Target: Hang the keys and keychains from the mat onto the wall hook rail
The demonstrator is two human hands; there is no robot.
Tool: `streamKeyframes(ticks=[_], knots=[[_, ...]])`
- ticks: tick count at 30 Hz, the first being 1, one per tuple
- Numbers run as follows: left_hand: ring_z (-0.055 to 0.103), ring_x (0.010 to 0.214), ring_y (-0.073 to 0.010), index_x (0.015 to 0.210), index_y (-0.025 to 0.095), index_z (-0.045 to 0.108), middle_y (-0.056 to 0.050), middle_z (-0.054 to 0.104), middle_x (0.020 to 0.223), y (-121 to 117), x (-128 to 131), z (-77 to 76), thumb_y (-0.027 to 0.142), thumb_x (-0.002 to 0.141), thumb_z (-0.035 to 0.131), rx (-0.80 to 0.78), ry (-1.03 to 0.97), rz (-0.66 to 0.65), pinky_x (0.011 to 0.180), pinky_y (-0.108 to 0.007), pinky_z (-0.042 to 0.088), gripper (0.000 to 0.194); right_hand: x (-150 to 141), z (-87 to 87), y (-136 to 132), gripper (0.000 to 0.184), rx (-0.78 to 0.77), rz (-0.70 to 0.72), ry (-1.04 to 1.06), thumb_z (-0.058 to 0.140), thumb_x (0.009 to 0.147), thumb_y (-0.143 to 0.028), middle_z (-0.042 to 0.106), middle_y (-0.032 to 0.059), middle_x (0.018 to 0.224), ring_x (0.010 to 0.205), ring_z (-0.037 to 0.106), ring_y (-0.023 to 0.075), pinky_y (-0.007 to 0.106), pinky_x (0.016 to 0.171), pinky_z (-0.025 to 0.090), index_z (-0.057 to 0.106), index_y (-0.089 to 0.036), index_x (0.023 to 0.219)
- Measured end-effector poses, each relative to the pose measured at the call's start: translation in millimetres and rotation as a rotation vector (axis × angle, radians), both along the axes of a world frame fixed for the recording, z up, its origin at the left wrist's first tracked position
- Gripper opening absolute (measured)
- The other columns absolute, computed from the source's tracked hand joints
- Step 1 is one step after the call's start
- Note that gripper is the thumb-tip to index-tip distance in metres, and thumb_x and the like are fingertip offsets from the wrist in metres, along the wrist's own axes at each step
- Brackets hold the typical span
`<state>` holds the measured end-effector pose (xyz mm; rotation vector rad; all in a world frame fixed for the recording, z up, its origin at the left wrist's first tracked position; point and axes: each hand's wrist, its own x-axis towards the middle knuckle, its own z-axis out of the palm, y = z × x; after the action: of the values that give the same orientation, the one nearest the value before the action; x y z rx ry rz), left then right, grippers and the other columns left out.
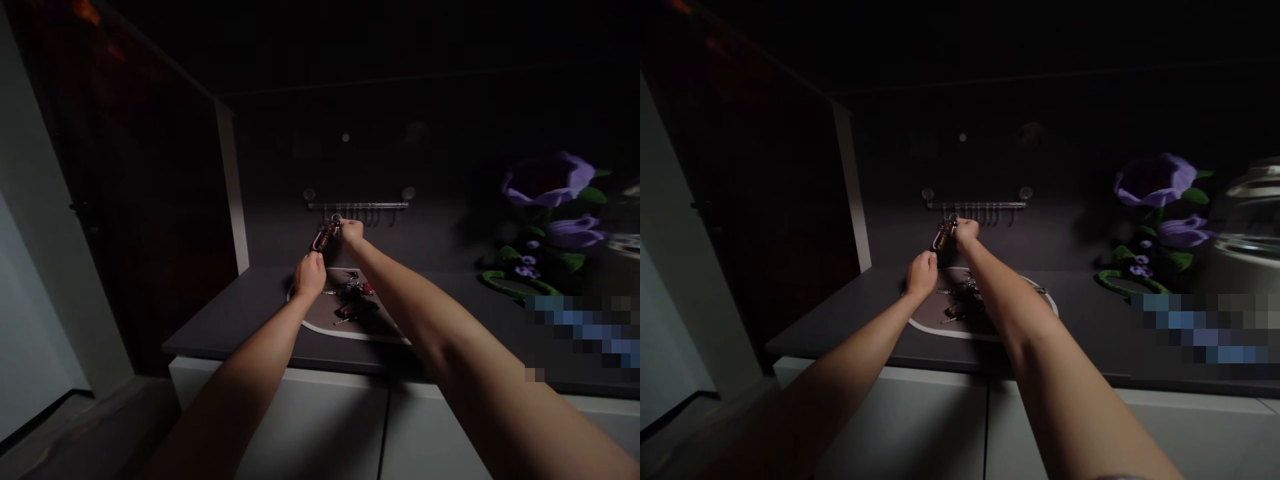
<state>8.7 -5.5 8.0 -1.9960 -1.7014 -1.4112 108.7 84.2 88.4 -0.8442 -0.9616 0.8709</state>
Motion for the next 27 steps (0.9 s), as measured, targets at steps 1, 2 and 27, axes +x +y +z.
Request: streamKeyframes(ticks=[1, 2, 27], knots=[[0.056, 0.079, -0.0193, 0.079, 0.018, 0.055, -0.011, 0.062, 0.083, 0, 0, 0.2, 0.027, 0.089, 0.028, -0.001, 0.005, 0.002, 0.067, -0.028, 0.034, 0.030, -2, 1.3, 1, 0.004, -0.010, 0.004, 0.053, 0.052, 0.071, -0.010, 0.053, -0.0016, 0.047, 0.041, 0.051, 0.0079, 0.019, 0.043, 0.043, 0.055, -0.011, 0.069], [0.056, 0.079, -0.0196, 0.080, 0.018, 0.055, -0.011, 0.062, 0.084, -1, 0, 0.5, 0.027, 0.089, 0.028, -0.003, 0.008, 0.002, 0.068, -0.029, 0.034, 0.030, -4, 2.6, 1, 0.006, -0.019, 0.006, 0.101, 0.051, 0.072, -0.009, 0.053, -0.0014, 0.047, 0.041, 0.051, 0.0081, 0.019, 0.043, 0.043, 0.055, -0.011, 0.068], [0.056, 0.079, -0.0211, 0.082, 0.017, 0.056, -0.012, 0.062, 0.083, -1, -2, 1.5, 0.026, 0.088, 0.028, -0.008, 0.000, 0.028, 0.067, -0.030, 0.034, 0.029, -1, -9.7, 7, 0.007, -0.069, -0.050, 0.001, 0.052, 0.072, -0.008, 0.051, -0.0035, 0.049, 0.041, 0.049, 0.0067, 0.019, 0.043, 0.044, 0.055, -0.012, 0.067]])
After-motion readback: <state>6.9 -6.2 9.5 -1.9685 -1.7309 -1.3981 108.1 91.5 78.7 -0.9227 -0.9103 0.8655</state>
